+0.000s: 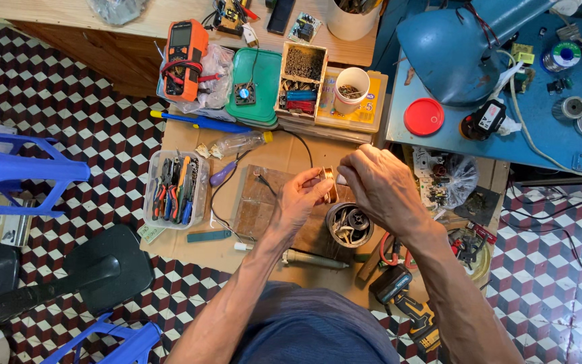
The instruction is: The person winds copper wire around a small rectangular core held in the left hand, using the right hand to rotate and guide the wire. The person repeatedly adjusts the coil and the core during the process.
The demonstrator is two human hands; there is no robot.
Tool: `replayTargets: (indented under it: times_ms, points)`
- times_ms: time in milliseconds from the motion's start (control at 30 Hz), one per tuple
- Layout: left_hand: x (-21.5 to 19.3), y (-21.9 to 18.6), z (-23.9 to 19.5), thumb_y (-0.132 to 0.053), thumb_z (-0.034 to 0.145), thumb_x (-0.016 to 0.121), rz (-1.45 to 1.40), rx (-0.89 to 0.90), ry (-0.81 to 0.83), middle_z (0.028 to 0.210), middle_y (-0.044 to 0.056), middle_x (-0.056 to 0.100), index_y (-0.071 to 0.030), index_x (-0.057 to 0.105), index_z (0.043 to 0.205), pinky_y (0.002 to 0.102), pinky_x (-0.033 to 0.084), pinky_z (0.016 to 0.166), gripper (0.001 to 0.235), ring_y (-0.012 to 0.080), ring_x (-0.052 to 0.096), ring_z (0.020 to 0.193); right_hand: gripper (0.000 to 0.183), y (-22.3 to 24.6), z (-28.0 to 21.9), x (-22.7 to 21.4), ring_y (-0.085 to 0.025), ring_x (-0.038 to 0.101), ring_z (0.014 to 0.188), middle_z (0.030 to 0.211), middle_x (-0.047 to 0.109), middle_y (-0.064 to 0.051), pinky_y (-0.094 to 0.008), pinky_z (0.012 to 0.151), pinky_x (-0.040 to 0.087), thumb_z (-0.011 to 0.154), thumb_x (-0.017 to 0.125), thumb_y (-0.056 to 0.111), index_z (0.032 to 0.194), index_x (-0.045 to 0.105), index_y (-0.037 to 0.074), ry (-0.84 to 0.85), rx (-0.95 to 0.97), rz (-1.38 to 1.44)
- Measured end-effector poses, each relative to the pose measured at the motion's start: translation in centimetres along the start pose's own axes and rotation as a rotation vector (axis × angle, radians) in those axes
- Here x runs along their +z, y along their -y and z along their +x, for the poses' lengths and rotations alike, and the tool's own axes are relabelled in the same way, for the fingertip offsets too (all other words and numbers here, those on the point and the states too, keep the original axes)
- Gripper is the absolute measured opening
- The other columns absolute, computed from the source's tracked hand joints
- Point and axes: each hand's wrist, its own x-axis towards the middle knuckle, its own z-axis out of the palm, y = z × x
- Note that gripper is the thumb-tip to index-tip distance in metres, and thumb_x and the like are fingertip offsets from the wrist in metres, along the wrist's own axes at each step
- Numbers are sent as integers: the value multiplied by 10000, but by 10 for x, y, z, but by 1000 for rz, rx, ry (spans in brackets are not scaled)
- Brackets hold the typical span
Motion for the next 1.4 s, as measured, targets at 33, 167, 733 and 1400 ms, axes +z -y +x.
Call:
replayTargets:
  times_ms: [33, 167, 733, 1400]
  points:
    - [-1, -1, -3, -363, 846, 780, -6, -2, 5, 1129, 69, 703, 11, 567, 1408, 247, 550, 812, 708, 101, 659, 949, 115, -2, 2, 0, -288, 597, 776, 886, 608, -107, -397, 714, 480, 973, 665, 145, 973, 624, 38, -2, 11, 2]
    - [-6, -5, -9, -391, 874, 762, -10, 3, 35, 1123, 72, 704, 19, 591, 1417, 257, 517, 834, 702, 102, 627, 949, 102, -3, 5, 0, -289, 603, 786, 890, 603, -110, -399, 720, 487, 980, 651, 122, 987, 615, 27, -20, 20, 37]
    - [-1, -25, -30, -333, 861, 779, -43, 9, 96, 1275, 90, 691, 44, 573, 1421, 256, 501, 989, 705, 131, 643, 1133, 121, -21, 6, 22, -297, 637, 796, 892, 629, -115, -406, 723, 513, 996, 645, 142, 978, 605, 30, -4, 39, 89]
    - [2, -50, -43, -354, 883, 738, 64, -50, 128, 1327, 123, 683, 24, 525, 1456, 272, 537, 956, 719, 143, 665, 1122, 133, -28, -5, 34, -260, 688, 796, 884, 654, -119, -373, 692, 537, 991, 643, 131, 988, 614, 1, 35, 205, 304]
